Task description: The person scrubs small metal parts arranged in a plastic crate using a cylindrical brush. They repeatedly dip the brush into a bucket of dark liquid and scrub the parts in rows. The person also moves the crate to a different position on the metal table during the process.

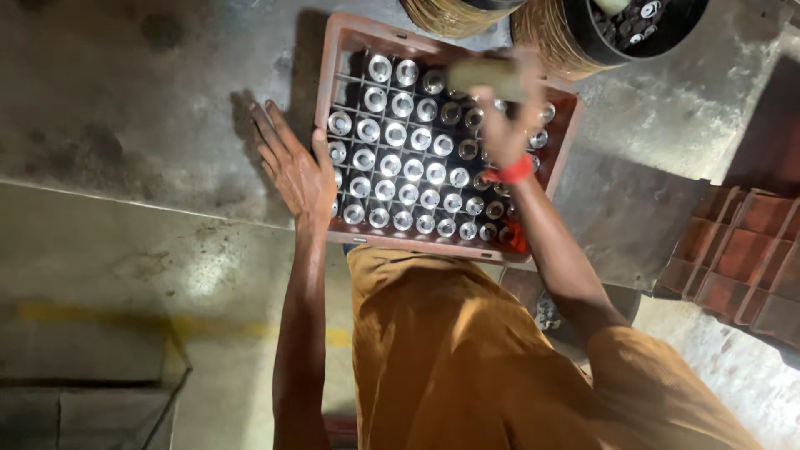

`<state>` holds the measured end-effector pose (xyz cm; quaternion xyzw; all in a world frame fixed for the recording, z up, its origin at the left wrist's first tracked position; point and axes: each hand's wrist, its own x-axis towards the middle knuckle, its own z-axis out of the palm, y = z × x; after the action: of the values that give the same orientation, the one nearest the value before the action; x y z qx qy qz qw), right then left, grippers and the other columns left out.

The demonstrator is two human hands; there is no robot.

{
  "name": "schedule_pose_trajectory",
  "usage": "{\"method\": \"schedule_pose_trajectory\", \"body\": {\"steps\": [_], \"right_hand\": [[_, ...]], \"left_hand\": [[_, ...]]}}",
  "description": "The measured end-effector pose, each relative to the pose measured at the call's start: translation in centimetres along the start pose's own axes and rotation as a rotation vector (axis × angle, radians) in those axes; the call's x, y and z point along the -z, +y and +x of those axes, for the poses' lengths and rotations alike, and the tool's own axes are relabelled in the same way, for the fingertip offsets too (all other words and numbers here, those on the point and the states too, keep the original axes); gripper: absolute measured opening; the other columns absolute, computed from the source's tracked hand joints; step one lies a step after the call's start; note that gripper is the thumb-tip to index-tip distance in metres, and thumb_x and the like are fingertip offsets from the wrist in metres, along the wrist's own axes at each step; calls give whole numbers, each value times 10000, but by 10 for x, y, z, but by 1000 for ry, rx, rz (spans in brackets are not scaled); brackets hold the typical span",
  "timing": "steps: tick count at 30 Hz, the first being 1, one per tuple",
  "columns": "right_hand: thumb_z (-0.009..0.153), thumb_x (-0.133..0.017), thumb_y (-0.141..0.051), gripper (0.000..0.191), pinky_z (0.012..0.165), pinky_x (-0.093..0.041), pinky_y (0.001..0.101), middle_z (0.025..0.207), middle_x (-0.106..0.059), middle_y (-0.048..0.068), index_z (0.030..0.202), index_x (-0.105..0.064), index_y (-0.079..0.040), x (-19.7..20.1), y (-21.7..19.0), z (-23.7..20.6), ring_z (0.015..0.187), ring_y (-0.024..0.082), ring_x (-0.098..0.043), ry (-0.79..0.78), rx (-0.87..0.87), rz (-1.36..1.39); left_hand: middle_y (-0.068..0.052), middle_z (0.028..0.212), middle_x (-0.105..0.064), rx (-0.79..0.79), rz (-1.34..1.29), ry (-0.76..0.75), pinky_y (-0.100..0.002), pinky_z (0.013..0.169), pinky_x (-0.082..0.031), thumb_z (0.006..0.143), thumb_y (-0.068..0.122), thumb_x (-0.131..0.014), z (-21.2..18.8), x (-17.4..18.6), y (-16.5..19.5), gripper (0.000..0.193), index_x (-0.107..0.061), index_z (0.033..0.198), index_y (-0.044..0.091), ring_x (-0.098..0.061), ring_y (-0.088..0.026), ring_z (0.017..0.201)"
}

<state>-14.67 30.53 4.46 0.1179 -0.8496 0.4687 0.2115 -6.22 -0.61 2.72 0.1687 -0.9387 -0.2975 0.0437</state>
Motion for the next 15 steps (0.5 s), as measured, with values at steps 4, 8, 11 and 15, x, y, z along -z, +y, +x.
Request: {"method": "schedule_pose_trajectory", "body": {"steps": [4,8,11,15], "right_hand": [[1027,-792,-263,560,1084,-562,483,1406,-646,241,1483,-577,-20,-23,0,11,1274,327,-662,-239,80,-187],[948,-805,-307,513,960,-583,499,1179,-679,215,1345,-619,-40,-40,1,15,1121,335,-695,-175,-32,-137],[993,-808,-313,537,999,-576,515,1285,-665,230,1420,-612,-52,-62,2,21,1180,339,-701,-335,67,-207],[1044,-764,-304,573,1065,-622,510,1389,-638,232,1480,-509,-34,-65,-9,10,1234,313,-700,-100,98,62]], "left_hand": [[-246,1693,-188,-50,71,49,-567,1214,-316,1119,494,-435,1,-3,-2,731,-243,1637,15,-305,-454,1524],[-258,1712,-159,-14,11,19,-574,1200,-348,1134,485,-434,0,-7,-5,741,-226,1646,-9,-320,-470,1501],[-240,1719,-151,-23,-26,48,-573,1205,-347,1126,466,-446,0,-6,-6,723,-236,1650,16,-314,-462,1528],[-232,1714,-158,-13,-6,54,-575,1205,-342,1123,476,-476,0,-4,-3,735,-231,1645,20,-310,-457,1514]]}}
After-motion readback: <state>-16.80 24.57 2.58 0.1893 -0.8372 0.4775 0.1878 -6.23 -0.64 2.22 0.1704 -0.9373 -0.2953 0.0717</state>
